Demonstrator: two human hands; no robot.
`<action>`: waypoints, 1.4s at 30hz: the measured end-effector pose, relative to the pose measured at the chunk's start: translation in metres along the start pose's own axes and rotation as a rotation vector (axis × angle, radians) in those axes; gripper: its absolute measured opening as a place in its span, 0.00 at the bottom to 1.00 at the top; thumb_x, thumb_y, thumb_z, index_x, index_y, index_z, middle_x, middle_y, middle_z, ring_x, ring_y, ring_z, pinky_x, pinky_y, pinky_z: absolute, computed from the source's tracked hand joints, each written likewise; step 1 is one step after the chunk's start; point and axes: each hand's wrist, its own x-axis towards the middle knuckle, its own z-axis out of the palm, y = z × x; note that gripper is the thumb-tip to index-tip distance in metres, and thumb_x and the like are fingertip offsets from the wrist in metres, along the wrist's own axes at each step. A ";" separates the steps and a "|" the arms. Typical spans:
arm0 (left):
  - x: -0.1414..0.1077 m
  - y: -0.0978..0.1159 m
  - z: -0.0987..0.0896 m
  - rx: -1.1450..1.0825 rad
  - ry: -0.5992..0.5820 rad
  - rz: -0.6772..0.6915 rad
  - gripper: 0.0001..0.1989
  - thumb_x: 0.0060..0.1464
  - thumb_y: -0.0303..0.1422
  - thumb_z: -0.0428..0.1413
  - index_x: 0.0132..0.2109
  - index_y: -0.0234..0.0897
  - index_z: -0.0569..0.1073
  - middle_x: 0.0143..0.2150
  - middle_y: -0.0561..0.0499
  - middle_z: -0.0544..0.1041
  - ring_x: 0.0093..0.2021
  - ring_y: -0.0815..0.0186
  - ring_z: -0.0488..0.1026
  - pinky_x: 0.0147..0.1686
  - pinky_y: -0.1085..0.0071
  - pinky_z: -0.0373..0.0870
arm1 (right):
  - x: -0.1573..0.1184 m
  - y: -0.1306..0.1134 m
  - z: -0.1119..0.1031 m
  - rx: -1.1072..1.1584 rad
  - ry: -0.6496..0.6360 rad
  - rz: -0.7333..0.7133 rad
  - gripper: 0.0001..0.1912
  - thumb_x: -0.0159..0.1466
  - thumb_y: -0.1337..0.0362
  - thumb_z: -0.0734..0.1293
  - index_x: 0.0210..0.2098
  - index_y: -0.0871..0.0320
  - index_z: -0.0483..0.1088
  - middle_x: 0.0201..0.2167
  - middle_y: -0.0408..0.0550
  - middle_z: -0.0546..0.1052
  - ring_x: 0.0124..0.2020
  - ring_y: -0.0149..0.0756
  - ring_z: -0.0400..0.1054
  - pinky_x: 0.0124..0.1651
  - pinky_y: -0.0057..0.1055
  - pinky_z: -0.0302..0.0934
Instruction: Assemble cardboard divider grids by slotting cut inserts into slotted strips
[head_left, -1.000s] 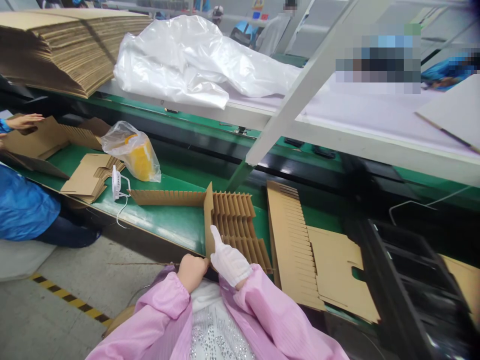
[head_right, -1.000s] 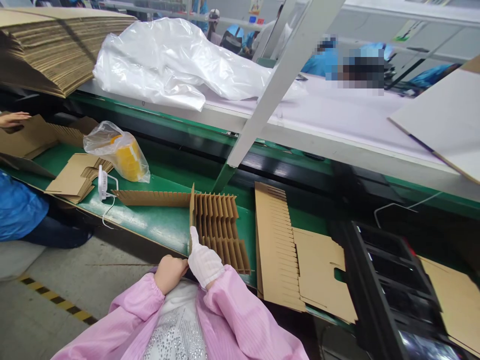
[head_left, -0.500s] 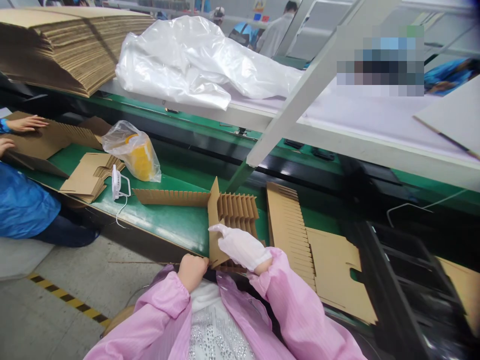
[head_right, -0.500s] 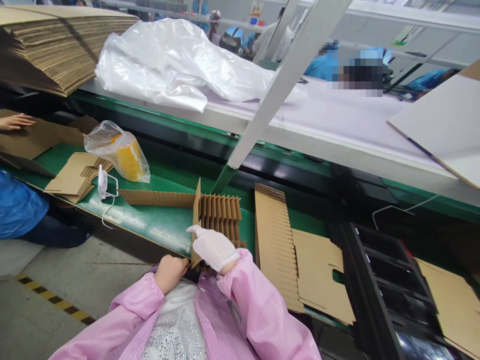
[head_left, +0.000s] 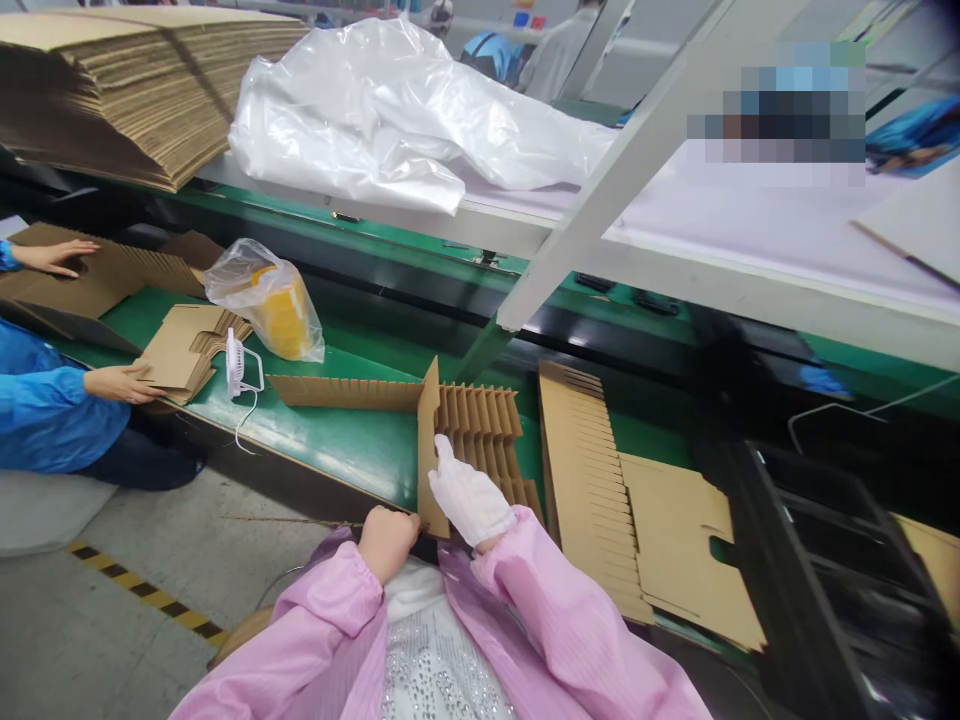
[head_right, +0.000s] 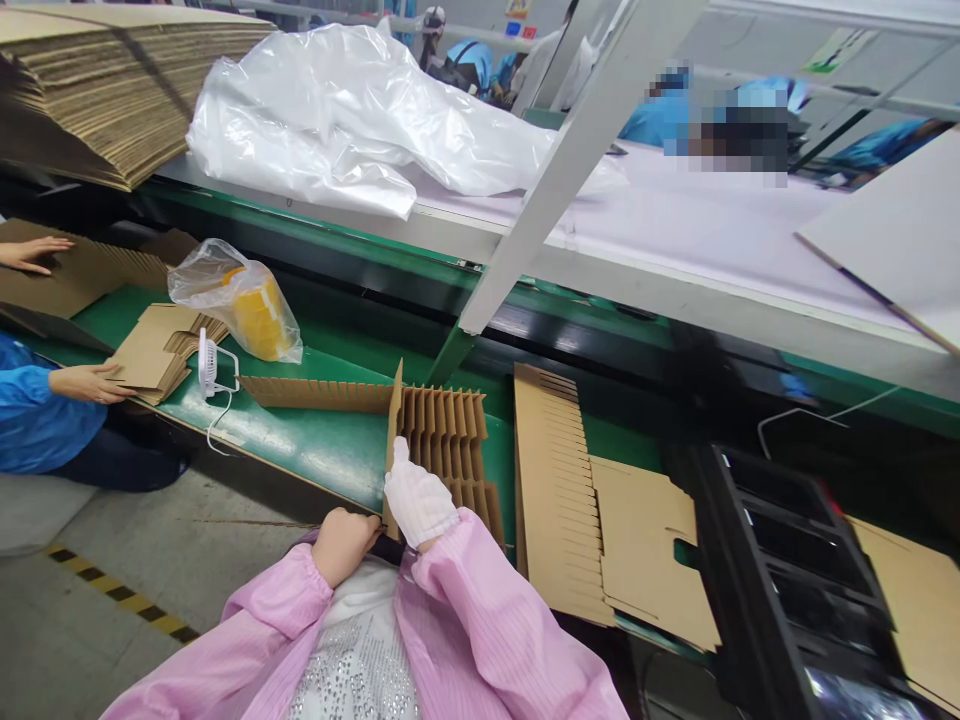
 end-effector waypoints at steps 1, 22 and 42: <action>0.000 0.000 0.000 0.004 -0.003 -0.002 0.12 0.61 0.30 0.47 0.37 0.34 0.76 0.31 0.41 0.79 0.35 0.57 0.78 0.34 0.65 0.67 | 0.001 0.002 0.000 0.004 -0.014 -0.032 0.28 0.68 0.64 0.51 0.66 0.64 0.47 0.38 0.60 0.77 0.37 0.42 0.75 0.37 0.32 0.65; -0.002 -0.001 0.005 0.028 0.014 0.026 0.12 0.61 0.30 0.47 0.38 0.34 0.75 0.31 0.41 0.79 0.34 0.56 0.78 0.33 0.65 0.66 | 0.009 0.013 0.005 0.010 -0.025 -0.042 0.23 0.67 0.68 0.50 0.60 0.62 0.57 0.39 0.58 0.78 0.41 0.41 0.75 0.39 0.30 0.65; 0.003 -0.005 0.003 -0.016 0.009 0.041 0.11 0.61 0.29 0.48 0.37 0.34 0.75 0.31 0.41 0.79 0.34 0.56 0.77 0.34 0.64 0.65 | 0.002 -0.008 0.008 0.030 0.028 0.005 0.21 0.68 0.68 0.50 0.57 0.61 0.62 0.34 0.56 0.79 0.37 0.38 0.76 0.35 0.28 0.66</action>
